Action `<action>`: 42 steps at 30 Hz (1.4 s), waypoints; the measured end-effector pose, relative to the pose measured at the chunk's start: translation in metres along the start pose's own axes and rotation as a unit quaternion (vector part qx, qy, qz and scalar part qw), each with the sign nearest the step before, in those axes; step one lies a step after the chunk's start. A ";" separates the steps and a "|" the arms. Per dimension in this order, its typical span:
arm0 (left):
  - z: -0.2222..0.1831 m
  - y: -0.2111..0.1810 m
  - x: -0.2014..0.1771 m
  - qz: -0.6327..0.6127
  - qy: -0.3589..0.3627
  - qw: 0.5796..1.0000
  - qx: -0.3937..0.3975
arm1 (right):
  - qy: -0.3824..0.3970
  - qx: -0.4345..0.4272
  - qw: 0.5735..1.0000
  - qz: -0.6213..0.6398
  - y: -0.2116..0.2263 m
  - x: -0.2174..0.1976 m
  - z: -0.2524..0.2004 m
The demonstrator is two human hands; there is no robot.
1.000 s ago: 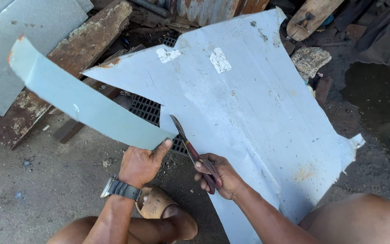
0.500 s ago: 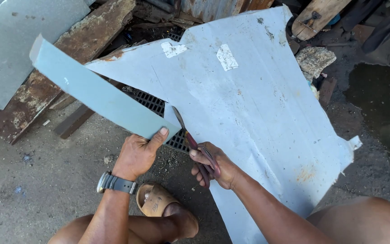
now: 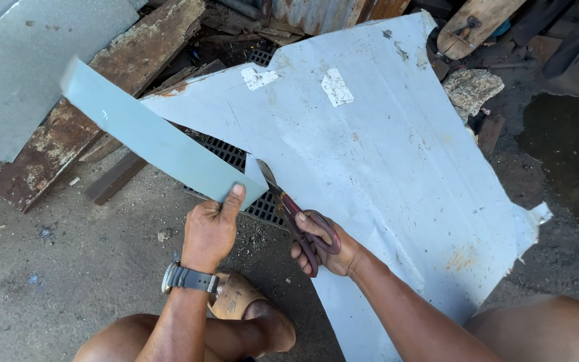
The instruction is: Using tin snips to cut a curved section from a thin metal sheet on a workshop floor.
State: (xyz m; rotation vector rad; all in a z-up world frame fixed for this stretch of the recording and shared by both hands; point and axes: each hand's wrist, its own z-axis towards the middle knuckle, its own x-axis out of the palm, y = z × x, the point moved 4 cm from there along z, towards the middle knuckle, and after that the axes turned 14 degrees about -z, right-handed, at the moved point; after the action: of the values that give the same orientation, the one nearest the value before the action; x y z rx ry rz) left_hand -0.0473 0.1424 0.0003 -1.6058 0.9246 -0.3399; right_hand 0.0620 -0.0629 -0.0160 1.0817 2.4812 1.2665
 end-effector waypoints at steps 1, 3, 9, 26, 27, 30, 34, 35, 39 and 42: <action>-0.001 0.003 0.001 0.000 0.001 1.000 0.000 | -0.001 0.000 1.000 0.000 -0.002 -0.002 -0.001; 0.003 0.005 -0.001 -0.035 -0.009 0.999 0.007 | 0.003 0.014 0.999 0.031 -0.003 -0.005 0.002; -0.001 -0.004 -0.001 -0.020 -0.014 1.000 0.002 | 0.003 -0.003 1.000 0.013 0.000 0.001 0.003; -0.021 0.003 0.012 -0.038 -0.066 0.997 -0.003 | -0.005 -0.005 0.998 -0.059 -0.007 0.002 0.005; -0.017 0.009 0.011 -0.053 -0.081 0.995 -0.008 | -0.001 0.000 0.998 -0.061 -0.006 0.003 0.004; -0.006 0.020 0.009 -0.087 -0.106 0.990 -0.007 | 0.006 0.006 0.998 -0.062 -0.002 0.003 0.002; -0.021 0.004 0.014 -0.079 -0.095 0.992 -0.010 | -0.002 -0.001 0.998 -0.069 -0.007 0.001 0.011; -0.023 0.005 0.017 -0.068 -0.079 0.995 -0.010 | -0.007 -0.003 0.998 -0.070 -0.007 0.001 0.011; -0.052 -0.020 0.026 -0.101 -0.037 0.994 -0.016 | -0.012 -0.002 0.998 -0.059 -0.008 0.003 0.014; -0.068 -0.030 0.048 -0.249 -0.065 0.957 -0.134 | 0.020 0.063 0.995 -0.068 -0.007 0.005 0.016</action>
State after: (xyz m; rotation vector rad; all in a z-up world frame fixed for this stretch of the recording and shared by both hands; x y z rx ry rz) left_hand -0.0511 0.0605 0.0334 -2.0845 0.4669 -0.4627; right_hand 0.0613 -0.0519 -0.0302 0.9014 2.6459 1.1180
